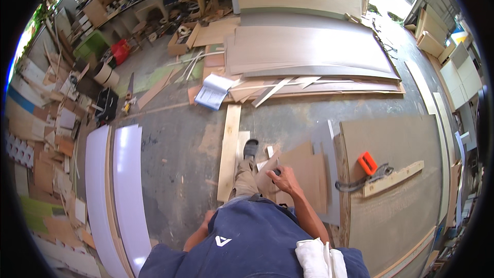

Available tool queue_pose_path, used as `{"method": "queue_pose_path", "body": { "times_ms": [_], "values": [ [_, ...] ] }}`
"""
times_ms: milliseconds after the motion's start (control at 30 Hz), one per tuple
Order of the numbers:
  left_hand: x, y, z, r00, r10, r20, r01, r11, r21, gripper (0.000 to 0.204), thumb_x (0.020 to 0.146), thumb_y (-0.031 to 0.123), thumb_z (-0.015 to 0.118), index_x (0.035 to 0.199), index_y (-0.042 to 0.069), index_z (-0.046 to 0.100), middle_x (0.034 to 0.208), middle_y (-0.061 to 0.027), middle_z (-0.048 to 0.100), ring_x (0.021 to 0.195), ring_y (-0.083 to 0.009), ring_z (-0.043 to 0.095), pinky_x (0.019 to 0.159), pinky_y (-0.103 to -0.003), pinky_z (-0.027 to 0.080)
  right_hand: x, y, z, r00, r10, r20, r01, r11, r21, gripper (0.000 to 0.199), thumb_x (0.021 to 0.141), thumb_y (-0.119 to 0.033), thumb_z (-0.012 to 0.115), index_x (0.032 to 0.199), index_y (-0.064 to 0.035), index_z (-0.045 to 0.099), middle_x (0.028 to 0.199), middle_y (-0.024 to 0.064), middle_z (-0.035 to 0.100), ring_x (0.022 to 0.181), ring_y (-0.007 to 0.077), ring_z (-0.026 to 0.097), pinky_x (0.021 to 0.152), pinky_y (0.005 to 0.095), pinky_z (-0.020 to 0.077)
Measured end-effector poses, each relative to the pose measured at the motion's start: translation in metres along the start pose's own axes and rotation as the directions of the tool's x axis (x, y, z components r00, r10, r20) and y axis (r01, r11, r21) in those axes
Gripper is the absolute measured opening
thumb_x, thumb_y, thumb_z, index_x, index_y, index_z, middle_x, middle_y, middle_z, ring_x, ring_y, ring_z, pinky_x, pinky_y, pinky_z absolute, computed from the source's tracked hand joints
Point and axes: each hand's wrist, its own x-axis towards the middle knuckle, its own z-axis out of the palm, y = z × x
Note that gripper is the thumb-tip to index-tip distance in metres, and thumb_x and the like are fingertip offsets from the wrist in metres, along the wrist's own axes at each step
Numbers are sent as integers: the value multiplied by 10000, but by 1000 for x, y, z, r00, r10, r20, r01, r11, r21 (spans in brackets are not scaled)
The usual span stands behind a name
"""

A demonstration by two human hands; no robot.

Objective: The person measures various wooden boards and panels using a tape measure in a workshop. They then use a hammer to drive nails into a wooden frame and assemble the pieces on a workbench.

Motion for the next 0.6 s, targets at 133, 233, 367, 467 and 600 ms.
{"method": "queue_pose_path", "body": {
  "times_ms": [133,233,367,467,600],
  "values": [
    [119,64,-38,965,229,127,-249,952,180,275,862,236,634,1025,68,779,1020,-160,741,940,-276,723,847,-368,551,88,26,-36,985,160,-71,-161,987,-20,490,886,-438,707,915,51,725,761,211,704,711,295,691,700,410,526],
    [211,132,-89,817,537,208,-575,731,367,279,876,237,621,1011,42,768,961,-169,744,906,-301,719,817,-400,557,141,26,-87,940,328,-87,-323,944,73,513,882,-477,708,936,32,748,788,215,725,764,337,719,769,418,540],
    [347,292,-161,989,150,-14,-149,953,-263,253,881,193,596,929,-1,750,820,-168,731,728,-288,715,673,-415,574,179,29,-149,798,447,-405,-372,893,253,492,885,-474,718,982,7,754,774,178,720,756,248,705,728,386,539],
    [399,437,-221,966,253,-50,-257,926,-276,216,867,163,622,902,-23,725,757,-141,703,602,-221,678,592,-360,559,214,22,-194,672,499,-547,-306,860,408,419,901,-403,724,984,6,753,764,157,708,744,197,669,711,355,528],
    [455,610,-232,910,412,-52,-416,904,-96,232,825,190,684,912,-17,740,785,-144,719,626,-221,690,589,-346,562,243,41,-246,480,534,-696,-178,836,518,363,916,-346,711,974,10,754,760,106,705,701,161,642,675,318,516]
  ]
}}
